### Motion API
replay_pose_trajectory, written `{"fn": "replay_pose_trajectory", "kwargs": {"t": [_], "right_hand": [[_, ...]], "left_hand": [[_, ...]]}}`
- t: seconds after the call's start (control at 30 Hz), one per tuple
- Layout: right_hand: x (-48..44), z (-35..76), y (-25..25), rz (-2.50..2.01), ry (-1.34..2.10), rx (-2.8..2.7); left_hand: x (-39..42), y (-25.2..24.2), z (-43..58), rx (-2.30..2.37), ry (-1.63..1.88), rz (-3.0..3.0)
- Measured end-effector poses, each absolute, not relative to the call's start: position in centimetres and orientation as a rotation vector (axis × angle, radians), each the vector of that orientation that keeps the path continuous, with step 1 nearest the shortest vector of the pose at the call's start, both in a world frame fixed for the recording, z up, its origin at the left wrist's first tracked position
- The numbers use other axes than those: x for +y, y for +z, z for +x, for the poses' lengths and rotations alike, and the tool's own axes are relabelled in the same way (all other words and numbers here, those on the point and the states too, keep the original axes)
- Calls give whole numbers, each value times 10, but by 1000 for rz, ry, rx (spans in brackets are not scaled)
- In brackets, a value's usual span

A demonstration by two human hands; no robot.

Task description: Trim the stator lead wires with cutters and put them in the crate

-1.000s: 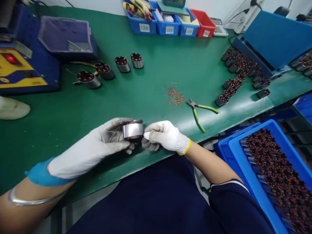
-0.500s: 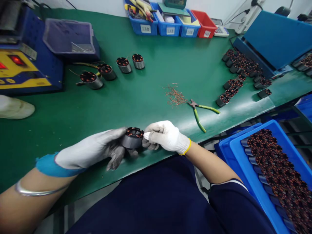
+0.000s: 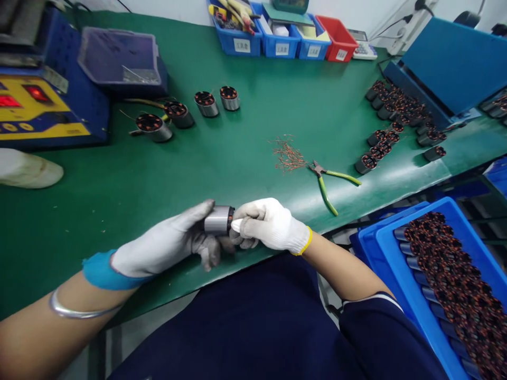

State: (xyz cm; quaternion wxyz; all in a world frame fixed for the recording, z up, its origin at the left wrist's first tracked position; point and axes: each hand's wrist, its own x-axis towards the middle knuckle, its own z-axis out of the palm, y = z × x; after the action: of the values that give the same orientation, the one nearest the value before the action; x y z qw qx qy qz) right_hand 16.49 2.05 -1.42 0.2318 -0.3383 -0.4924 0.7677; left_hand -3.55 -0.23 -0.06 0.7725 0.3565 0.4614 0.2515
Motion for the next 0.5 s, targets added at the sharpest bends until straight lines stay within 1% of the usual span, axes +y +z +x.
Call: {"fn": "replay_pose_trajectory", "kwargs": {"t": [0.03,0.07,0.13,0.17,0.2,0.23,0.3,0.33,0.37,0.4,0.47,0.5], "right_hand": [[21,165,-14,-950,2096,-1375],[23,166,-14,-962,2088,-1387],[25,167,-14,-973,2078,-1392],[26,168,-13,-972,2076,-1394],[26,168,-12,-971,2073,-1400],[26,169,-12,-976,2067,-1412],[26,169,-11,-1006,2049,-1440],[25,169,-11,-1015,2044,-1442],[25,169,-12,-1015,2044,-1428],[24,169,-12,-1004,2052,-1400],[24,169,-15,-957,2086,-1317],[24,169,-16,-935,2106,-1282]], "left_hand": [[-3,0,-37,1034,546,878],[-3,1,-38,1105,686,998],[-2,1,-40,1207,1143,1160],[-2,1,-41,1194,1281,1150],[-1,0,-41,1143,1281,1097],[-1,-1,-42,1075,1132,1021],[-1,-1,-41,968,663,890],[-1,-1,-40,967,534,878],[-1,0,-39,997,530,907],[-2,1,-38,1039,649,948],[-3,3,-37,1059,1040,942],[-3,4,-37,1022,1138,879]]}}
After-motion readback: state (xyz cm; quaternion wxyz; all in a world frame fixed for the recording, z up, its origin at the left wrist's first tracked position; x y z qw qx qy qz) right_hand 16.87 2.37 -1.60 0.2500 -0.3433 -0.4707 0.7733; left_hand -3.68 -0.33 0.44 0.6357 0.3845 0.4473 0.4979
